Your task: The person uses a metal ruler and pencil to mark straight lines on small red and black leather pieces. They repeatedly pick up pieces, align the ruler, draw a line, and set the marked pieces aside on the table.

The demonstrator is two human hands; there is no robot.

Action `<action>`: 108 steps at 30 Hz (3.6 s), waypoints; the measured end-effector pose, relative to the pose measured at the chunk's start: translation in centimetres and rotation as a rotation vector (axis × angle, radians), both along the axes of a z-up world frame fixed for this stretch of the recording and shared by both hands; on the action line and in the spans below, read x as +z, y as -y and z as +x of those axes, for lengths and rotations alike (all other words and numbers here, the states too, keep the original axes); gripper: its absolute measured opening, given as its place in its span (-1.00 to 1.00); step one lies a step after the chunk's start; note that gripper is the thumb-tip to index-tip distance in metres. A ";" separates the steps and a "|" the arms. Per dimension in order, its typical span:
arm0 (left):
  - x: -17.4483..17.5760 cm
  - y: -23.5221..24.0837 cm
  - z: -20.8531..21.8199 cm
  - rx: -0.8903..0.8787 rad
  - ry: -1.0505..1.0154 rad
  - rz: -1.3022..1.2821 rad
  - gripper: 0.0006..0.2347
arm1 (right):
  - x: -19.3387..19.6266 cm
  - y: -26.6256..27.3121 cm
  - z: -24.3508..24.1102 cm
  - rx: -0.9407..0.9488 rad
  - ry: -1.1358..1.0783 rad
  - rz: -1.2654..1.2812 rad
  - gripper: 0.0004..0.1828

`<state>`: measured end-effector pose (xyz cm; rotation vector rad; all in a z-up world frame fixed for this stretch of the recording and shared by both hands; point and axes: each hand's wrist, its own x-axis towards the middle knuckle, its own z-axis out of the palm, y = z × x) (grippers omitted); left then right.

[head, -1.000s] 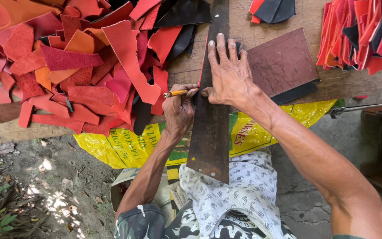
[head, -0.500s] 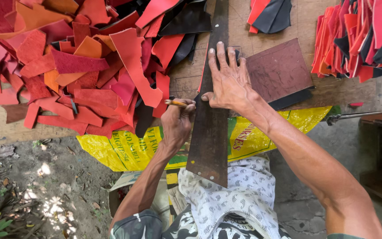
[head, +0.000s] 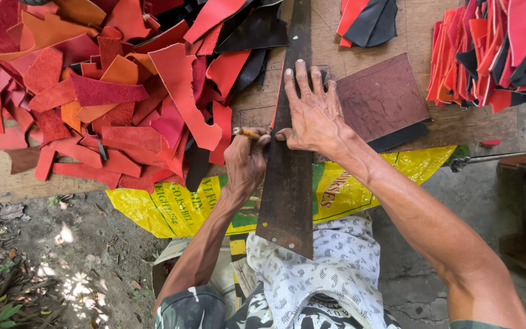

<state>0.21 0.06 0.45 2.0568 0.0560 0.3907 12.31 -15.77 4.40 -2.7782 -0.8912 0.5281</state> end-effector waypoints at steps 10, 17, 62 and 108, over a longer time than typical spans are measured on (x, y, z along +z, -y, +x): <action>0.3 0.4 0.8 -0.026 0.118 0.022 -0.90 | -0.1 0.0 0.1 0.005 0.030 -0.019 0.34; 6.3 -4.2 -6.2 -0.424 -0.541 0.146 -0.89 | -0.5 0.5 -0.2 -0.001 0.026 0.034 0.35; 5.2 -14.6 -17.1 0.167 -0.523 -0.064 -0.73 | -3.7 7.8 -1.7 -0.160 0.049 0.476 0.36; 5.9 2.1 -9.0 0.391 -0.532 -0.237 -0.81 | -6.2 12.1 -1.7 -0.599 -0.014 1.139 -0.63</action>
